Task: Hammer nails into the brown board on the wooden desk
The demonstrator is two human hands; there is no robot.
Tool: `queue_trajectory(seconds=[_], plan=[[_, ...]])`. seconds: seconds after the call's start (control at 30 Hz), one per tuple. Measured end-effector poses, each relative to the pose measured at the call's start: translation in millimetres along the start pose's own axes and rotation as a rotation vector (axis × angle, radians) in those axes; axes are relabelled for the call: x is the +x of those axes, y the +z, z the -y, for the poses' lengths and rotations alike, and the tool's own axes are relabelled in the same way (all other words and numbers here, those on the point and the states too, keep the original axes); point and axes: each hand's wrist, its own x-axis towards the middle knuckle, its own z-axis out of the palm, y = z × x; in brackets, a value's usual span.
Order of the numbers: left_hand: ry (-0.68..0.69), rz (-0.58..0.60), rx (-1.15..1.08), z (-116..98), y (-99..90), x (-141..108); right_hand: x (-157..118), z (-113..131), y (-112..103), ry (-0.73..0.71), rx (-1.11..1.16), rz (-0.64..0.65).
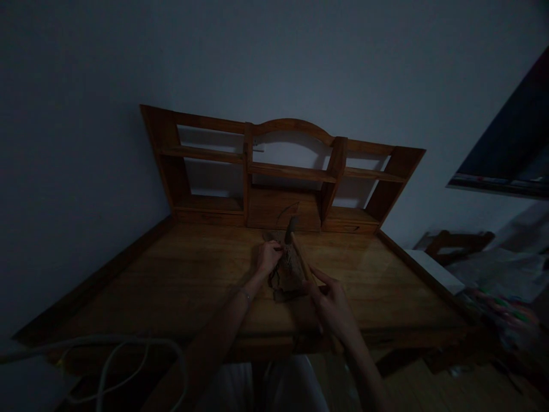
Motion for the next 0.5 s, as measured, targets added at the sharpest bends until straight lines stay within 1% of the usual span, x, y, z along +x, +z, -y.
queue_trajectory(seconds=[0.13, 0.3, 0.4, 0.5], plan=[[-0.013, 0.014, -0.013, 2.3, 1.2, 0.7, 0.8, 3.1, -2.9, 0.003, 0.058, -0.010], [-0.061, 0.052, 0.014, -1.3, -1.5, -0.7, 3.1, -5.3, -1.6, 0.009, 0.024, 0.013], [-0.056, 0.066, 0.010, -1.2, -2.5, -1.1, 4.4, -8.5, 2.0, 0.018, 0.029, 0.031], [-0.047, 0.070, 0.017, 2.0, -1.8, -0.4, 3.7, -6.1, 2.0, 0.012, 0.061, 0.011]])
